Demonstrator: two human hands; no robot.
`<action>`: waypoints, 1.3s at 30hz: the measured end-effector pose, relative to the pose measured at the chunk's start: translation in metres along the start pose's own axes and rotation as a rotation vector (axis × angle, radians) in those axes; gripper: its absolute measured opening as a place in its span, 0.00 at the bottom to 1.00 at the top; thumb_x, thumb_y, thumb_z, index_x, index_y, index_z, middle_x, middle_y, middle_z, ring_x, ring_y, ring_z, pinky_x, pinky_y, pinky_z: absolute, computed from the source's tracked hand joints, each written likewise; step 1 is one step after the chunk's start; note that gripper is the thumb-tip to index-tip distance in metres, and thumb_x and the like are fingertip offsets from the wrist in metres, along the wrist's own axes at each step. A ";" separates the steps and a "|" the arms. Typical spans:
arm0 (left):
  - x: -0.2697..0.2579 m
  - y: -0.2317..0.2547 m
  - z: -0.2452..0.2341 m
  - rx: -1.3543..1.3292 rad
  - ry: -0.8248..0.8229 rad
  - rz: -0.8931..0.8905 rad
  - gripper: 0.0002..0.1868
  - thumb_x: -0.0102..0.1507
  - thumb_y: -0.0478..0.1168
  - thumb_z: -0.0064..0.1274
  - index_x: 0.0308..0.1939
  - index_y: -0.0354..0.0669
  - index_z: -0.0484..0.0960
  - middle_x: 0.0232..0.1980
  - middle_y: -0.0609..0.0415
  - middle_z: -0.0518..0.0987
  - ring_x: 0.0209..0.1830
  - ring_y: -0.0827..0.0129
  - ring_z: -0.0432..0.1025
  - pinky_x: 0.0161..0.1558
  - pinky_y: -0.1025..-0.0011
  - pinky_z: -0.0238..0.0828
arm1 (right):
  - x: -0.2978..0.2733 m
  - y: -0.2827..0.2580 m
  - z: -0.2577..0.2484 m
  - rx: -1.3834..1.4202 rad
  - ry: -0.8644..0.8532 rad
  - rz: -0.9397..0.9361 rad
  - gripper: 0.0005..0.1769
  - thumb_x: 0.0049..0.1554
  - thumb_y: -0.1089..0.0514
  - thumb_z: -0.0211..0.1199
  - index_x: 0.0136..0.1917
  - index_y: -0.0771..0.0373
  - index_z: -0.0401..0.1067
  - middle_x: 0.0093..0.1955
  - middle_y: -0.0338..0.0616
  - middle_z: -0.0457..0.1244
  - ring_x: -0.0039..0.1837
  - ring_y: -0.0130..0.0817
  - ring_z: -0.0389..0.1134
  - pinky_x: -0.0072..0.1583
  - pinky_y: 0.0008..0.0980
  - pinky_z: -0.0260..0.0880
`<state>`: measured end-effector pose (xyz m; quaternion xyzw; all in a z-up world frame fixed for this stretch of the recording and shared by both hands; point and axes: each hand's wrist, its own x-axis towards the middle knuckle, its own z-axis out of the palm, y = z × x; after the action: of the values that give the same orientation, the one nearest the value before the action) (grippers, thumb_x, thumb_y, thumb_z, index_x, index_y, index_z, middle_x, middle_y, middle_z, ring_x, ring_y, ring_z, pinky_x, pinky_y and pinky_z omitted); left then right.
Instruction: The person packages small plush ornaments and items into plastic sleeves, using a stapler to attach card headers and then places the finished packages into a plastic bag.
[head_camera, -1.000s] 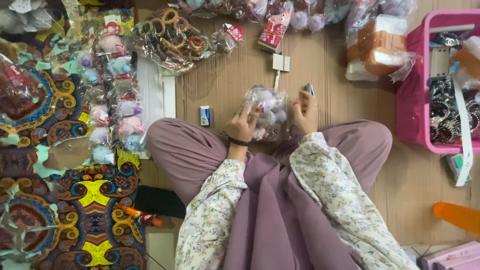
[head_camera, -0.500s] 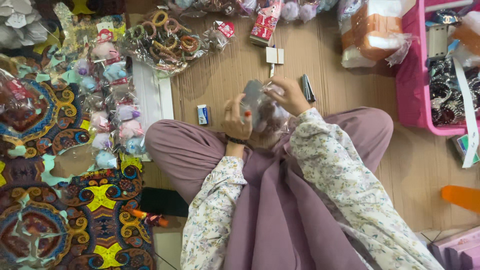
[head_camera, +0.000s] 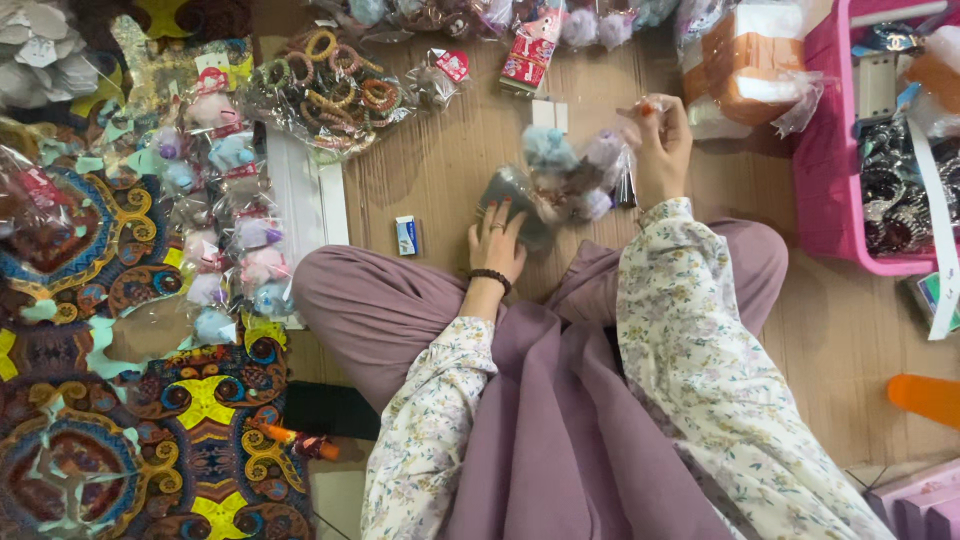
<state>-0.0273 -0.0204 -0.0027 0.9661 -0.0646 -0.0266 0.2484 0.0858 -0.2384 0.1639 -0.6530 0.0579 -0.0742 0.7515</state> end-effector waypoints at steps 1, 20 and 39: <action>-0.003 -0.004 0.011 0.048 -0.129 -0.007 0.34 0.58 0.44 0.57 0.70 0.63 0.70 0.80 0.58 0.57 0.80 0.56 0.49 0.65 0.45 0.55 | 0.001 -0.005 0.003 -0.024 0.058 -0.026 0.12 0.62 0.44 0.62 0.49 0.51 0.66 0.51 0.33 0.63 0.59 0.34 0.72 0.57 0.33 0.73; 0.008 -0.009 0.011 -0.450 0.277 -0.084 0.18 0.61 0.28 0.45 0.50 0.52 0.81 0.65 0.49 0.73 0.52 0.50 0.74 0.51 0.53 0.72 | -0.008 -0.058 -0.003 0.012 0.561 0.303 0.13 0.61 0.47 0.62 0.52 0.57 0.71 0.40 0.33 0.64 0.31 0.16 0.57 0.30 0.16 0.57; 0.005 -0.035 -0.030 -2.336 0.145 -0.613 0.59 0.60 0.81 0.45 0.79 0.41 0.56 0.75 0.31 0.62 0.72 0.38 0.62 0.67 0.33 0.58 | -0.100 0.029 -0.036 -0.214 -0.453 0.067 0.16 0.39 0.77 0.58 0.38 0.62 0.77 0.69 0.43 0.61 0.78 0.43 0.52 0.70 0.39 0.60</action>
<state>-0.0160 0.0235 0.0068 0.1337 0.2442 -0.0723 0.9577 -0.0176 -0.2505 0.1289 -0.7265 -0.0827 0.1054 0.6739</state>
